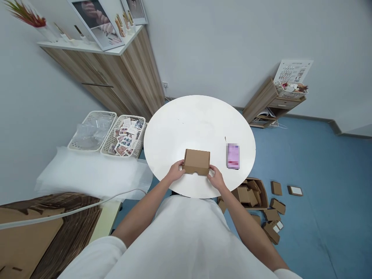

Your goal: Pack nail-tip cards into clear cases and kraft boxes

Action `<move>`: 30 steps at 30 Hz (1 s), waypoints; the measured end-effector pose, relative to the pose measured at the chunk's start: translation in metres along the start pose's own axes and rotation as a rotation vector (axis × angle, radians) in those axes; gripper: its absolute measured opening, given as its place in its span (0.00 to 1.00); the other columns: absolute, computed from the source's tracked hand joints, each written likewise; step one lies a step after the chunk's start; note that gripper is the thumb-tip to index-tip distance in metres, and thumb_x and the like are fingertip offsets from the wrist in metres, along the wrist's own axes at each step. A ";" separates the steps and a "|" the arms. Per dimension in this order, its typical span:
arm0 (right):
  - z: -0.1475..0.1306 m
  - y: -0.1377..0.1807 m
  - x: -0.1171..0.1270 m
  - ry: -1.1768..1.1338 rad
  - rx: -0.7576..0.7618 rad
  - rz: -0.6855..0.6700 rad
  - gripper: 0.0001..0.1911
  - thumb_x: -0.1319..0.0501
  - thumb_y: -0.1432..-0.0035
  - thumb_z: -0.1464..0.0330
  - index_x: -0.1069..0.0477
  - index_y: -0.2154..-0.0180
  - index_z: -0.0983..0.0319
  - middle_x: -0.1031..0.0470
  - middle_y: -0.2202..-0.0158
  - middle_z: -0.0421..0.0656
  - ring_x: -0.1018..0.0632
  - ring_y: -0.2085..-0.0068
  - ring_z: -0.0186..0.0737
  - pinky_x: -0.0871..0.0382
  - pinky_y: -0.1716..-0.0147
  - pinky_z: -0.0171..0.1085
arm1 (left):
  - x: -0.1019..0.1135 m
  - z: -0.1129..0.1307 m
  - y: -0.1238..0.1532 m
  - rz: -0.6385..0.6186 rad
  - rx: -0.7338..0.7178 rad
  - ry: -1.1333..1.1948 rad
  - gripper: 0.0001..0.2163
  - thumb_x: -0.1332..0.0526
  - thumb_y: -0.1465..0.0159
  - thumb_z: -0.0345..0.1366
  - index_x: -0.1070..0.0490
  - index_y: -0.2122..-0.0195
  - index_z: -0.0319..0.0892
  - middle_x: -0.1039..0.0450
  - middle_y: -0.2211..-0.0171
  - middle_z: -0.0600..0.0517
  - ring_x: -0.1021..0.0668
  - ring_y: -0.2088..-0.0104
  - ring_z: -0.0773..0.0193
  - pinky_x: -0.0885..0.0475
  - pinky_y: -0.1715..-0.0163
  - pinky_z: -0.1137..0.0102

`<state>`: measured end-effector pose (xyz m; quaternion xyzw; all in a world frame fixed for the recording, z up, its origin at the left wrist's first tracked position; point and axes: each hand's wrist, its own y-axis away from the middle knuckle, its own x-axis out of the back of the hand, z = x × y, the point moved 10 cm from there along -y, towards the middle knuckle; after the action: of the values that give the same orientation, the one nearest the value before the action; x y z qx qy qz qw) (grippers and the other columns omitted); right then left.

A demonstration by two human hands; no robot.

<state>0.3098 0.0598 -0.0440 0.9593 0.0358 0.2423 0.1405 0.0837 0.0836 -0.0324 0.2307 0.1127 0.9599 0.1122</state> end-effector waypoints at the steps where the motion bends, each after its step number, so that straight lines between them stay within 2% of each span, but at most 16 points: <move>1: -0.001 0.000 -0.001 -0.025 -0.006 0.002 0.28 0.43 0.56 0.71 0.39 0.49 0.59 0.34 0.49 0.44 0.34 0.47 0.43 0.42 0.47 0.44 | -0.002 0.002 0.001 -0.017 0.001 0.023 0.23 0.43 0.48 0.31 0.36 0.50 0.47 0.30 0.53 0.52 0.28 0.54 0.60 0.34 0.54 0.66; 4: -0.010 -0.001 -0.001 -0.103 -0.023 0.004 0.28 0.42 0.55 0.68 0.38 0.49 0.58 0.34 0.48 0.45 0.32 0.49 0.43 0.39 0.49 0.44 | -0.001 0.006 0.001 -0.027 0.026 0.059 0.23 0.41 0.48 0.34 0.36 0.49 0.47 0.31 0.52 0.51 0.27 0.56 0.60 0.31 0.57 0.67; 8: -0.028 0.002 0.008 -0.154 -0.031 -0.033 0.25 0.43 0.52 0.63 0.36 0.50 0.56 0.33 0.50 0.44 0.30 0.52 0.43 0.36 0.52 0.43 | 0.010 0.012 0.002 -0.005 0.051 0.031 0.23 0.42 0.48 0.35 0.35 0.49 0.48 0.32 0.53 0.50 0.26 0.58 0.60 0.31 0.59 0.68; 12: -0.031 0.005 0.021 -0.184 -0.142 -0.049 0.21 0.51 0.47 0.61 0.33 0.52 0.56 0.31 0.52 0.43 0.30 0.54 0.43 0.33 0.58 0.41 | 0.007 0.025 0.006 -0.184 -0.010 0.056 0.21 0.47 0.46 0.33 0.34 0.50 0.48 0.28 0.57 0.53 0.26 0.61 0.61 0.32 0.58 0.67; 14: -0.036 0.003 0.021 -0.200 -0.162 -0.097 0.21 0.54 0.45 0.60 0.31 0.54 0.56 0.30 0.55 0.43 0.29 0.56 0.43 0.32 0.61 0.40 | 0.009 0.027 0.006 -0.224 0.001 0.065 0.23 0.47 0.48 0.32 0.34 0.49 0.46 0.28 0.56 0.53 0.26 0.61 0.61 0.31 0.59 0.68; 19: -0.054 -0.017 0.024 -0.246 -0.172 -0.151 0.19 0.53 0.46 0.60 0.27 0.64 0.58 0.27 0.63 0.44 0.29 0.61 0.42 0.34 0.63 0.40 | 0.021 0.029 -0.010 -0.153 0.072 -0.010 0.27 0.42 0.54 0.29 0.35 0.49 0.42 0.28 0.57 0.49 0.26 0.63 0.60 0.30 0.66 0.71; 25: -0.055 -0.031 0.028 -0.180 -0.313 -0.188 0.13 0.51 0.49 0.63 0.33 0.76 0.61 0.31 0.75 0.44 0.31 0.72 0.38 0.37 0.68 0.39 | 0.028 0.041 -0.024 -0.120 0.095 0.027 0.24 0.41 0.55 0.28 0.30 0.54 0.41 0.26 0.61 0.49 0.25 0.67 0.61 0.32 0.71 0.72; 30: -0.050 -0.027 0.026 -0.119 -0.344 -0.220 0.10 0.49 0.50 0.63 0.38 0.78 0.61 0.36 0.80 0.42 0.35 0.75 0.36 0.41 0.72 0.37 | 0.025 0.044 -0.020 -0.177 0.087 -0.098 0.15 0.41 0.53 0.31 0.27 0.62 0.44 0.26 0.69 0.54 0.27 0.69 0.64 0.34 0.74 0.73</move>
<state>0.3092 0.1021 0.0020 0.9241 0.0902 0.1711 0.3296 0.0854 0.1170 0.0106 0.2710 0.1686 0.9281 0.1915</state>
